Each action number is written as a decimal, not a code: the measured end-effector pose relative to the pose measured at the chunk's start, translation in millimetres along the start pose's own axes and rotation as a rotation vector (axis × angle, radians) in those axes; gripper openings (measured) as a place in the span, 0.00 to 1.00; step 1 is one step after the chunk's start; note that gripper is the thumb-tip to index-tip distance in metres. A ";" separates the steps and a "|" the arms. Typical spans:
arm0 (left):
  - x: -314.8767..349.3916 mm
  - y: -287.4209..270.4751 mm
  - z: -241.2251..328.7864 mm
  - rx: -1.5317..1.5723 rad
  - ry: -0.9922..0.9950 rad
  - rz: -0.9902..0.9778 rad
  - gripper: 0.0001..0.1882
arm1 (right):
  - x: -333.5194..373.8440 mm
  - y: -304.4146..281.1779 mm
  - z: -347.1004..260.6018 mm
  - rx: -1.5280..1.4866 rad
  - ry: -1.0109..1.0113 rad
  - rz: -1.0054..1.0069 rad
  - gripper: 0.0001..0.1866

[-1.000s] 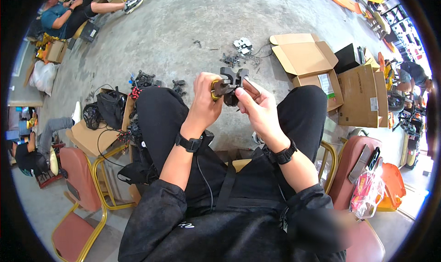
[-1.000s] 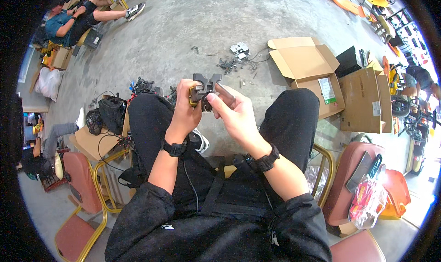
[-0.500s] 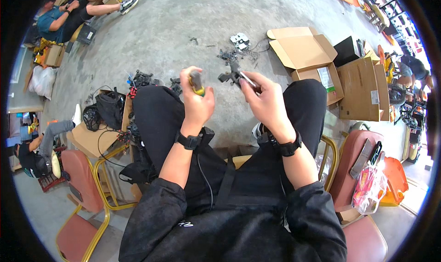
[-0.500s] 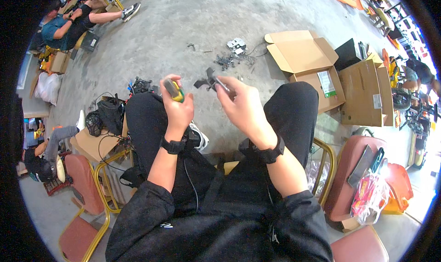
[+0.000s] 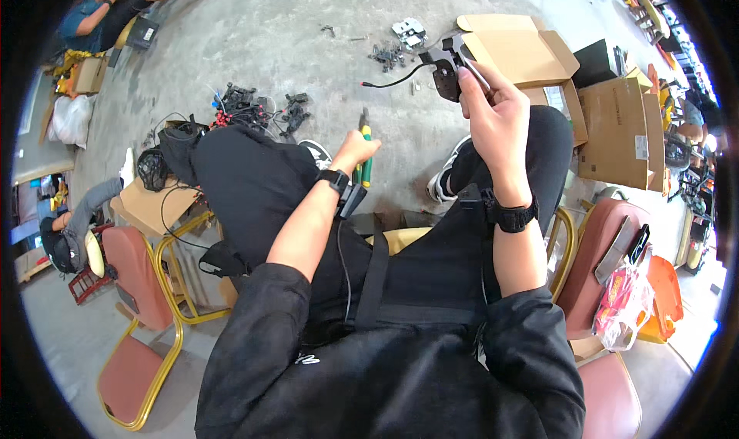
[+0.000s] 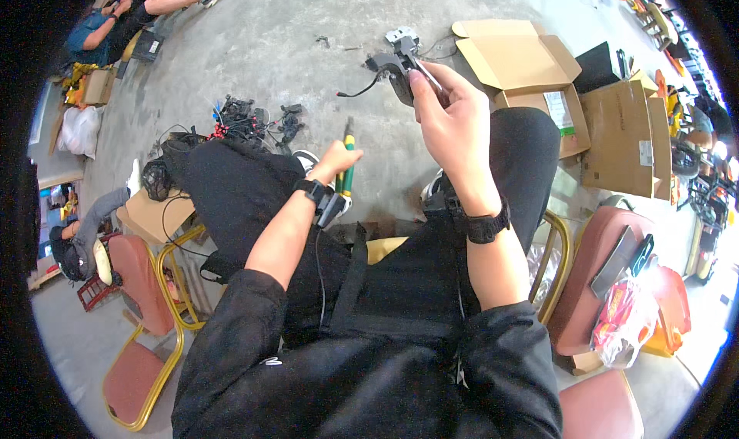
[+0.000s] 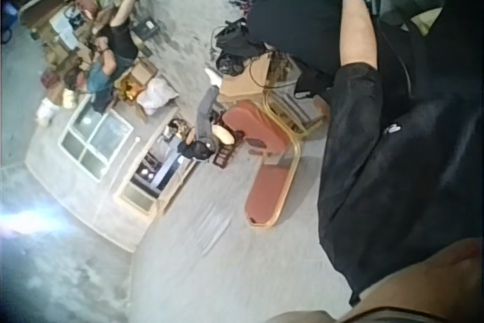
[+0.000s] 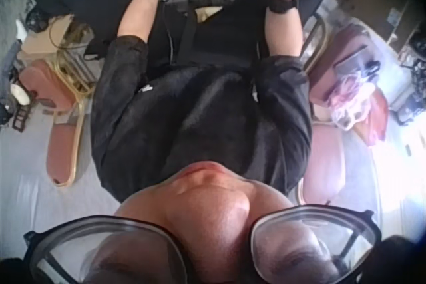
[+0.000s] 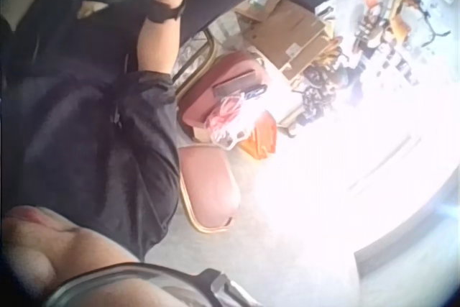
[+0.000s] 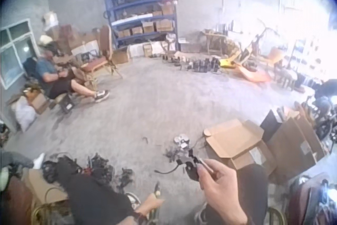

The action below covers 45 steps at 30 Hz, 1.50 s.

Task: The person uses pliers to assemble components of a small mechanical part, positioning a metal pin and aligning several pieces while holding the main body of the assembly.

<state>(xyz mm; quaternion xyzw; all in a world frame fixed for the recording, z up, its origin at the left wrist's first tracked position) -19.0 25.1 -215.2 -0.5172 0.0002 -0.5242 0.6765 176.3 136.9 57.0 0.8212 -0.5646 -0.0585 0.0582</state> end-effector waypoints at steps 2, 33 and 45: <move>-11.6 51.3 -27.9 -0.125 -0.050 -0.191 0.24 | 1.4 -1.4 4.2 -0.007 -0.010 0.010 0.11; 10.9 107.2 -36.3 -0.678 0.168 -0.523 0.31 | 0.3 4.4 24.9 0.134 0.027 -0.099 0.12; 113.4 -134.9 95.6 -0.221 0.342 -0.413 0.17 | 2.4 0.5 36.6 -0.276 0.203 -0.030 0.07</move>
Point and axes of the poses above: each hand's wrist, its own x-axis away from the middle knuckle, its own y-axis out of the palm, z = x × y, the point moved 4 cm from there along -x, towards the middle knuckle, and after that the axes turned 14 degrees about -x, right-handed, at the moved point
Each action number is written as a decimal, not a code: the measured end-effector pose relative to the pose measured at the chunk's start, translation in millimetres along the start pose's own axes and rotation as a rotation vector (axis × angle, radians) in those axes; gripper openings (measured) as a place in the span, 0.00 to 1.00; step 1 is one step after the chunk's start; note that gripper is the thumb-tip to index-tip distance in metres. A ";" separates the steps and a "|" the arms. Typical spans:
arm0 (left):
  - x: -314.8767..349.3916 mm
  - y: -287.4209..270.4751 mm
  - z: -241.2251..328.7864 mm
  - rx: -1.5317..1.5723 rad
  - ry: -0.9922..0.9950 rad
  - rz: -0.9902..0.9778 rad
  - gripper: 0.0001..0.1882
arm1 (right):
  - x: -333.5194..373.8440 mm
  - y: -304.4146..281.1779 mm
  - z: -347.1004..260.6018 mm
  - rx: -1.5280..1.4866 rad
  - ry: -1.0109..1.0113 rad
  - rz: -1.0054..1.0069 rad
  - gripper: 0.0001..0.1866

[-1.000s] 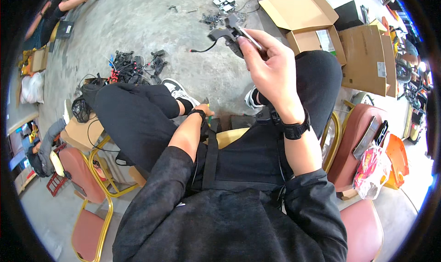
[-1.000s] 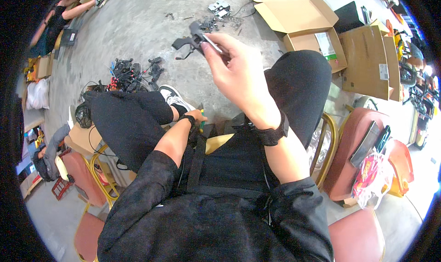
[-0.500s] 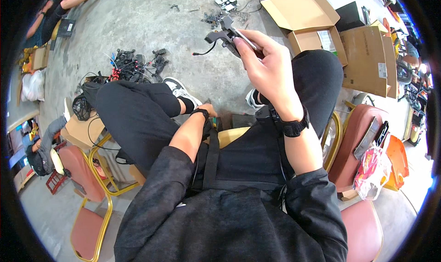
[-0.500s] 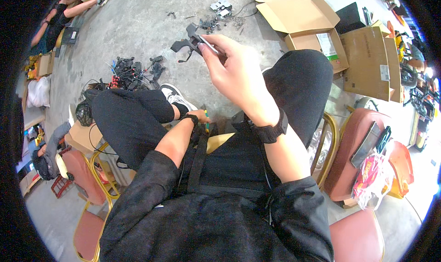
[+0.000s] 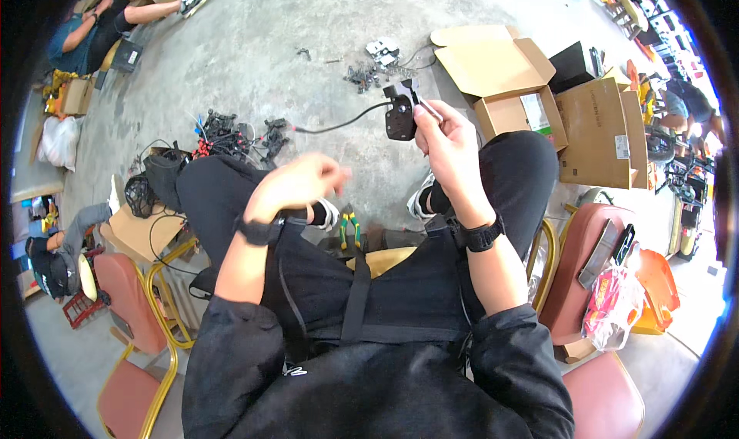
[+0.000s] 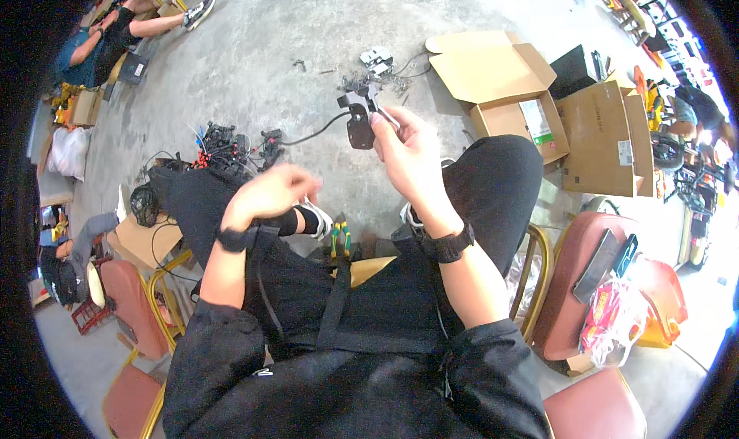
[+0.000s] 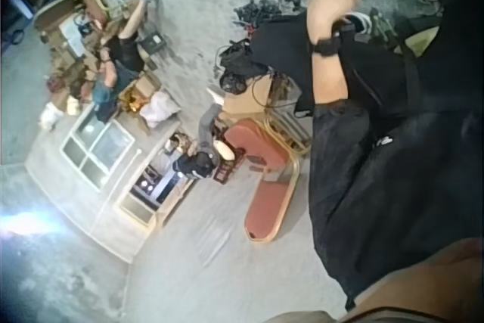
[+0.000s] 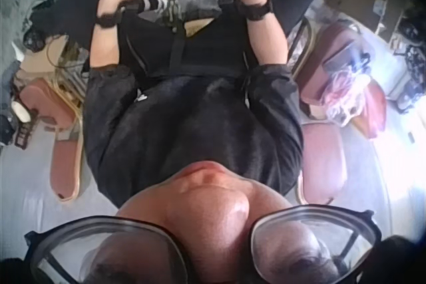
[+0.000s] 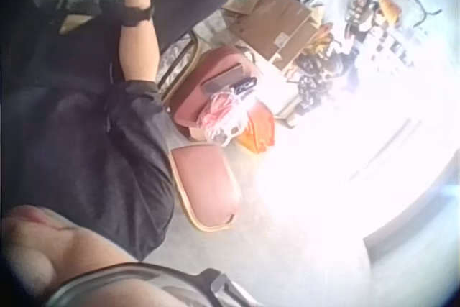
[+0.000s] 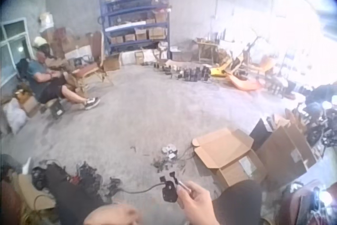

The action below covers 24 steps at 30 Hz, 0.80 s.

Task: The person uses pliers to assemble components of a small mechanical part, positioning a metal pin and aligning several pieces while holding the main body of the assembly.

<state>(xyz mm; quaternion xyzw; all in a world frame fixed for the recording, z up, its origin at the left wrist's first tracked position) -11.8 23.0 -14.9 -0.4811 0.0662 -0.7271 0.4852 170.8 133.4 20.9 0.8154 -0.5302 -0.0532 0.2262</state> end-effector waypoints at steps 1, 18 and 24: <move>13.8 2.7 9.6 0.165 0.156 -0.082 0.16 | 0.3 0.3 4.2 -0.019 0.009 -0.009 0.07; 39.0 -13.4 37.0 -0.092 0.575 1.172 0.18 | 13.5 37.1 32.4 0.062 0.256 -0.205 0.11; 39.8 -13.5 39.5 -0.124 0.581 1.182 0.14 | 11.7 34.8 33.0 0.184 0.204 -0.216 0.11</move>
Point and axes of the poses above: each hand's wrist, its own x-axis away from the middle knuckle, its own y-axis out of the palm, z = x × y, the point moved 4 cm from there along -x, towards the middle knuckle, and after that the axes turned 14 degrees about -x, right-handed, at the moved point
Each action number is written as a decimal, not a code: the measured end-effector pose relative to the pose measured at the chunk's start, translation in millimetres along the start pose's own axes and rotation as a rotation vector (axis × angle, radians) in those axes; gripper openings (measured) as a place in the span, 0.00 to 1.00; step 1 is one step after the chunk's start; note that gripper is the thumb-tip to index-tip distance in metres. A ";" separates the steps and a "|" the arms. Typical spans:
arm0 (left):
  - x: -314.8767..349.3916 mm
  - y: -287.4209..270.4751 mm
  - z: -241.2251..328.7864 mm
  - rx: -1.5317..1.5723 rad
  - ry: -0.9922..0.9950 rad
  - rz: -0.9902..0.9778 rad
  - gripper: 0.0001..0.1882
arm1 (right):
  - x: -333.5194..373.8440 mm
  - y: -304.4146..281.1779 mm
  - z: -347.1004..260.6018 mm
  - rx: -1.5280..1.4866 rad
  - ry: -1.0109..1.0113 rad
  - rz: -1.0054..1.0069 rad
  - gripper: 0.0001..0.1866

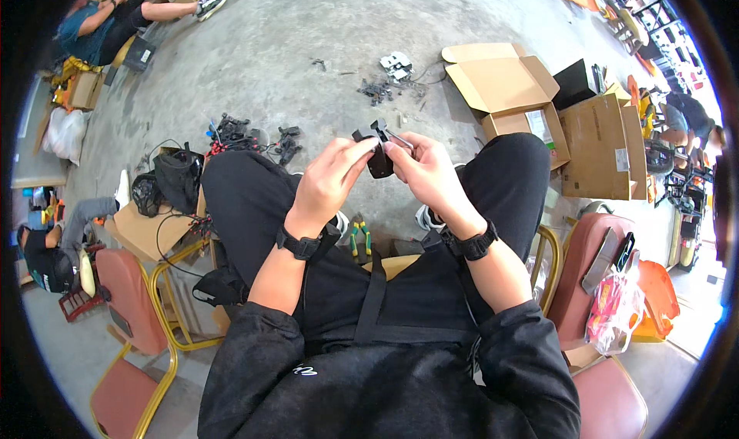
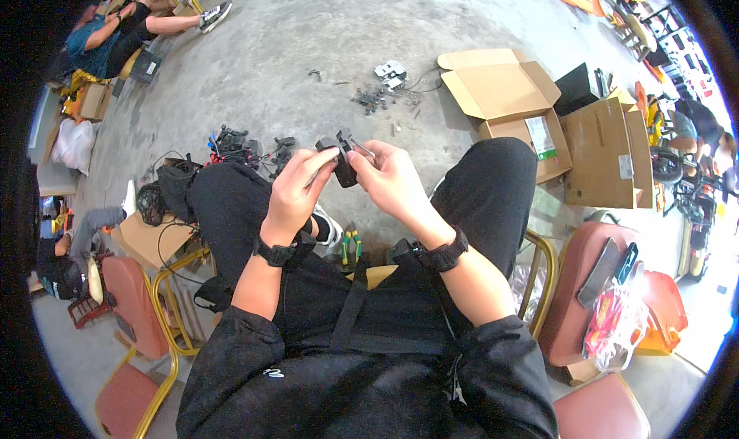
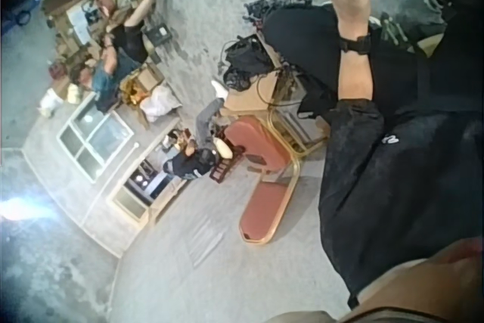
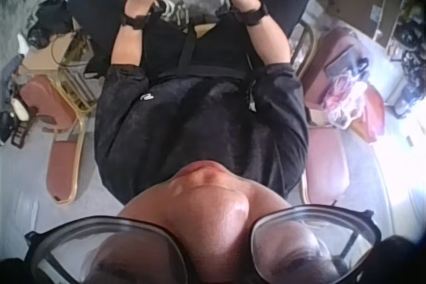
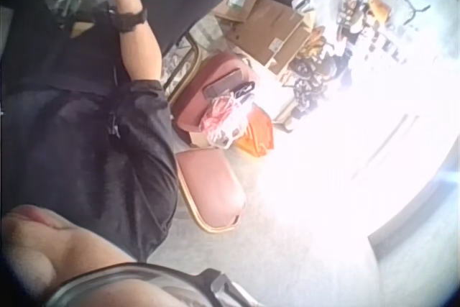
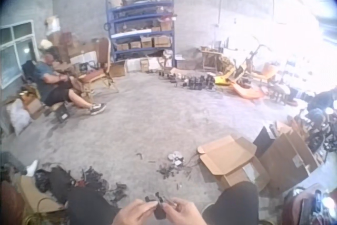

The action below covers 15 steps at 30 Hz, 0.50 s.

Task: The person uses pliers to assemble components of a small mechanical part, positioning a metal pin and aligning several pieces while holding the main body of the assembly.

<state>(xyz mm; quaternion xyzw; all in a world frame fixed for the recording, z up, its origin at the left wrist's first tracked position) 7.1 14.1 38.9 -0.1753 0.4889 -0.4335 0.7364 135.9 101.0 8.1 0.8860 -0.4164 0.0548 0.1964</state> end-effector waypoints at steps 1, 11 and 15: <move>0.5 0.3 -0.5 0.004 0.010 -0.010 0.14 | 0.0 0.2 0.4 0.020 -0.002 0.007 0.11; 3.4 2.9 -3.4 0.133 -0.129 0.044 0.13 | 4.6 9.8 -8.2 0.026 -0.027 0.017 0.10; 1.5 1.6 -1.2 0.067 -0.011 0.064 0.13 | 5.4 9.8 -10.4 0.003 -0.024 0.011 0.10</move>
Point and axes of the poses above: each hand's wrist, its own x-axis away from the middle knuckle, its own y-axis out of the palm, z = x × y, the point moved 4 cm from there along -x, towards the middle knuckle, and after that the axes turned 14 degrees about -x, right-handed, at the moved point
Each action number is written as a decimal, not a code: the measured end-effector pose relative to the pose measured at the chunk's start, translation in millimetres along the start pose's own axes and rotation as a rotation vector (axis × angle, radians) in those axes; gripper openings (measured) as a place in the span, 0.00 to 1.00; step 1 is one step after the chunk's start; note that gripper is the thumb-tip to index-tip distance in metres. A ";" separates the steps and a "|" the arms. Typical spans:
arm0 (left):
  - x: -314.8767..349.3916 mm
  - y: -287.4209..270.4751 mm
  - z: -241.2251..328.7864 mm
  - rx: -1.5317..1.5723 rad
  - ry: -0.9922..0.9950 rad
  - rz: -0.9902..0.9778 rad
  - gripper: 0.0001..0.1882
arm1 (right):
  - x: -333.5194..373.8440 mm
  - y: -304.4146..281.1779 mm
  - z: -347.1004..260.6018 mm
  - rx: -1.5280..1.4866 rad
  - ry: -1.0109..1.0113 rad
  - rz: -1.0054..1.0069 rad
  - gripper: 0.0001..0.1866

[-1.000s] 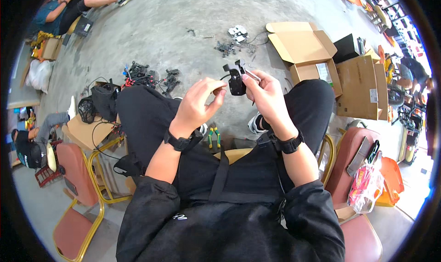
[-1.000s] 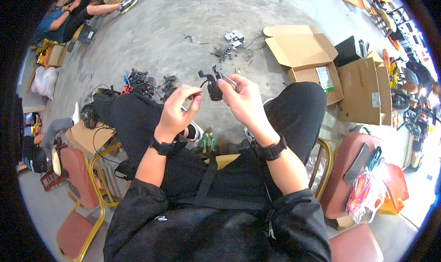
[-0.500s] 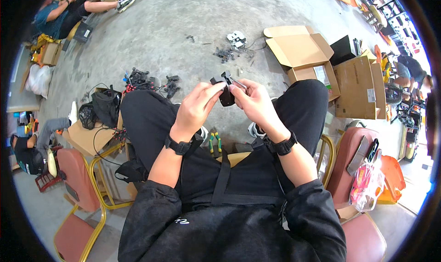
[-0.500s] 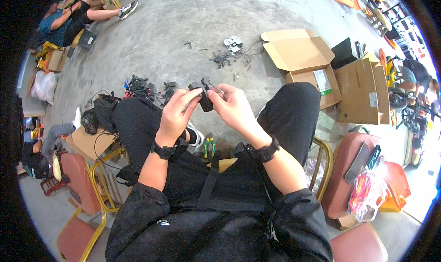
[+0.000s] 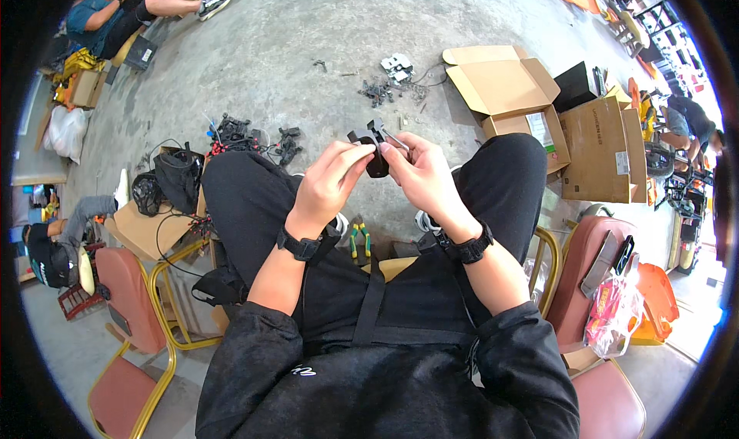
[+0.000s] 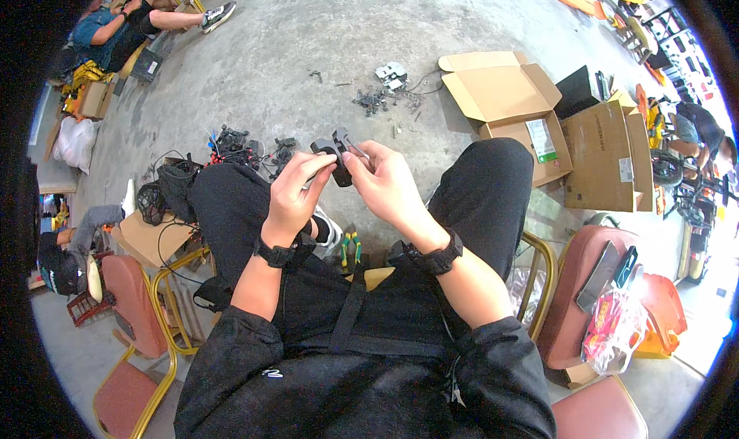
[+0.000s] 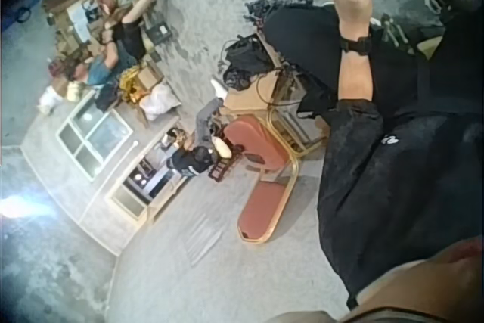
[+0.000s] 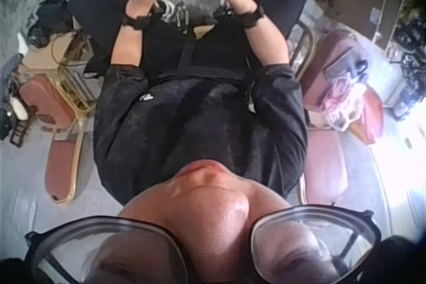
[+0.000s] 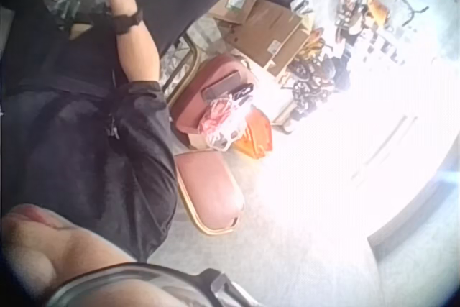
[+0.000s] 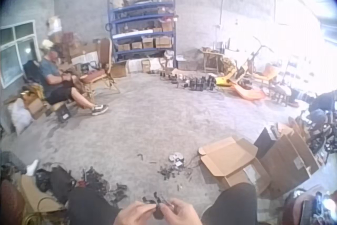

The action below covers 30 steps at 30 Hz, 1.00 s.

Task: The person uses pliers to assemble components of a small mechanical part, positioning a metal pin and aligning several pieces while holding the main body of the assembly.

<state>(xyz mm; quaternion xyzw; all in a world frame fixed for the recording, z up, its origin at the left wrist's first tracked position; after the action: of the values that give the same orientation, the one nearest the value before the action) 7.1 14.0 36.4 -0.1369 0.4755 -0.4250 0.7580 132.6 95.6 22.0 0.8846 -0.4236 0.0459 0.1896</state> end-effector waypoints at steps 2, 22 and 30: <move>0.4 0.1 0.1 0.008 -0.004 -0.002 0.13 | 3.5 2.7 -6.3 0.045 -0.018 0.020 0.10; -0.7 -8.0 6.2 -0.031 0.061 0.086 0.17 | 7.4 7.7 -7.5 0.114 -0.095 0.023 0.09; 1.2 -7.9 3.2 -0.065 0.070 0.081 0.19 | 7.1 9.0 -6.7 0.084 -0.119 0.014 0.08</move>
<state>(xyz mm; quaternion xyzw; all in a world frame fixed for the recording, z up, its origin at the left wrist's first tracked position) 6.0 7.7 42.1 -0.1271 0.5205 -0.3827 0.7527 130.8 87.8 32.6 0.8899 -0.4381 0.0122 0.1264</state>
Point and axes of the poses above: each hand's wrist, its own x-axis away from the middle knuckle, its own y-axis out of the palm, z = x × y, the point moved 4 cm from there along -x, towards the middle knuckle, and after that the axes turned 14 degrees about -x, right-handed, at the moved point
